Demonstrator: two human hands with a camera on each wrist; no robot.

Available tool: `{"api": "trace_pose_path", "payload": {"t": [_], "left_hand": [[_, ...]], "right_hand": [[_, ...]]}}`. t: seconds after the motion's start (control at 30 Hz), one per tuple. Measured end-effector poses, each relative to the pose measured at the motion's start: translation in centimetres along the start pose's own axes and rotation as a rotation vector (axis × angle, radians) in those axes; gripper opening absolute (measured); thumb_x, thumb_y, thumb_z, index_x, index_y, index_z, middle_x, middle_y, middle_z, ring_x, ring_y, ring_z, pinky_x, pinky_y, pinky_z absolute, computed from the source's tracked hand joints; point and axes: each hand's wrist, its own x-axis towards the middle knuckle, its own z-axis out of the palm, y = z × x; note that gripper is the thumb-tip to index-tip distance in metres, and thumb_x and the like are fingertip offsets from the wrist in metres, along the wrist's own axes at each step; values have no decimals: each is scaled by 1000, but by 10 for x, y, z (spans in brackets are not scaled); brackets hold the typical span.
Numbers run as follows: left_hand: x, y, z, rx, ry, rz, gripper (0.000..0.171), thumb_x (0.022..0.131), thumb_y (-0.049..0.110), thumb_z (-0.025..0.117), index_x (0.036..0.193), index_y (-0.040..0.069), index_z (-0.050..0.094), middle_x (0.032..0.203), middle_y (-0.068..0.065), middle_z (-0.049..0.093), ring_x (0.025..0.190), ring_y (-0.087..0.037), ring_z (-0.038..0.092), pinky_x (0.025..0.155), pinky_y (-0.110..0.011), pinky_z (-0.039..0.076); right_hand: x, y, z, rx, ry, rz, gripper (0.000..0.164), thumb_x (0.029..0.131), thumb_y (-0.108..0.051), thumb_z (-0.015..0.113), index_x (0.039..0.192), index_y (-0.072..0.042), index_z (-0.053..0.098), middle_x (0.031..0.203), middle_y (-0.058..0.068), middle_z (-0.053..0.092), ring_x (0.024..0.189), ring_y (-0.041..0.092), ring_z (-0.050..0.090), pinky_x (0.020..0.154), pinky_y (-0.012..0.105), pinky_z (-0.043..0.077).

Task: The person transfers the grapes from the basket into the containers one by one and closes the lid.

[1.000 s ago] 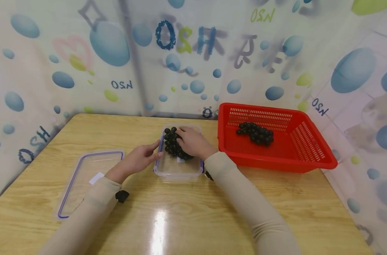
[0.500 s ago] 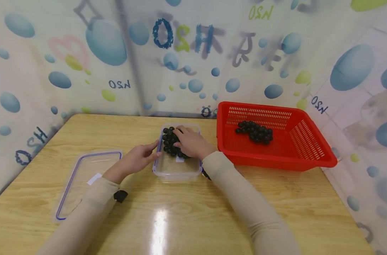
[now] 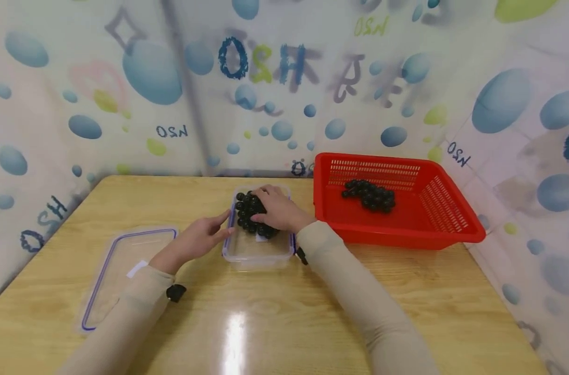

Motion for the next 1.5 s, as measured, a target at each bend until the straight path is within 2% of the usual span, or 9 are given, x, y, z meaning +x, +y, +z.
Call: {"api": "trace_pose_path", "payload": {"t": [0.1, 0.27, 0.4, 0.5, 0.67, 0.9, 1.0, 1.23, 1.5], "left_hand": [[0, -2, 1, 1, 12, 9, 66, 104, 37, 50, 155, 2, 24, 147, -30, 37, 128, -46, 44, 105, -55, 36], [-5, -7, 0, -14, 21, -5, 67, 103, 34, 53, 154, 2, 24, 148, -30, 34, 129, -47, 42, 106, -55, 35], [-7, -8, 1, -19, 16, -6, 67, 103, 34, 53, 154, 2, 23, 147, -31, 35, 129, -48, 42, 105, -56, 36], [-4, -6, 5, -26, 11, 16, 68, 103, 37, 52, 154, 1, 24, 147, -31, 35, 128, -48, 42, 104, -56, 37], [-9, -11, 7, -33, 7, -2, 69, 103, 38, 52, 155, 2, 23, 149, -29, 33, 130, -46, 41, 105, -55, 36], [-6, -10, 7, -74, 20, 11, 71, 102, 43, 52, 156, 6, 22, 152, -24, 32, 132, -44, 40, 106, -53, 36], [-7, -11, 7, -85, 22, 15, 71, 102, 41, 53, 155, 5, 23, 151, -25, 32, 131, -45, 42, 105, -52, 38], [-5, -12, 9, -99, 19, 0, 69, 102, 38, 53, 155, 5, 23, 152, -25, 31, 131, -45, 41, 104, -53, 38], [-1, -11, 8, -105, 12, -11, 69, 102, 38, 53, 156, 6, 23, 154, -24, 27, 131, -46, 40, 104, -53, 38]], "right_hand": [[-20, -1, -31, 38, 44, 17, 75, 94, -45, 65, 153, -13, 32, 156, 14, 26, 142, 31, 25, 112, 50, 28], [-65, 1, -103, 21, 49, 66, 79, 92, -46, 67, 154, -16, 30, 153, 15, 30, 136, 32, 31, 108, 52, 35], [-84, 36, -148, -9, 67, 150, 64, 92, -33, 69, 146, -13, 41, 143, 15, 39, 127, 34, 38, 100, 54, 42], [-89, 74, -167, -11, 87, 208, 53, 93, -24, 68, 140, -9, 46, 137, 18, 43, 122, 37, 42, 99, 56, 42], [-85, 122, -163, 67, 89, 239, 47, 96, -22, 64, 137, -6, 49, 136, 22, 49, 124, 39, 44, 102, 58, 38], [-84, 160, -158, 141, 44, 268, 46, 97, -18, 63, 134, 5, 49, 132, 32, 50, 121, 47, 45, 100, 61, 39], [-80, 168, -150, 163, -12, 324, 51, 96, -20, 65, 136, 5, 48, 133, 32, 48, 119, 48, 45, 99, 62, 39], [-76, 185, -116, 231, -317, 449, 85, 87, -33, 75, 150, 2, 29, 146, 32, 31, 130, 51, 28, 102, 69, 28], [-81, 190, -97, 244, -324, 528, 94, 82, -33, 80, 151, -6, 21, 146, 29, 20, 127, 50, 22, 102, 70, 27]]}}
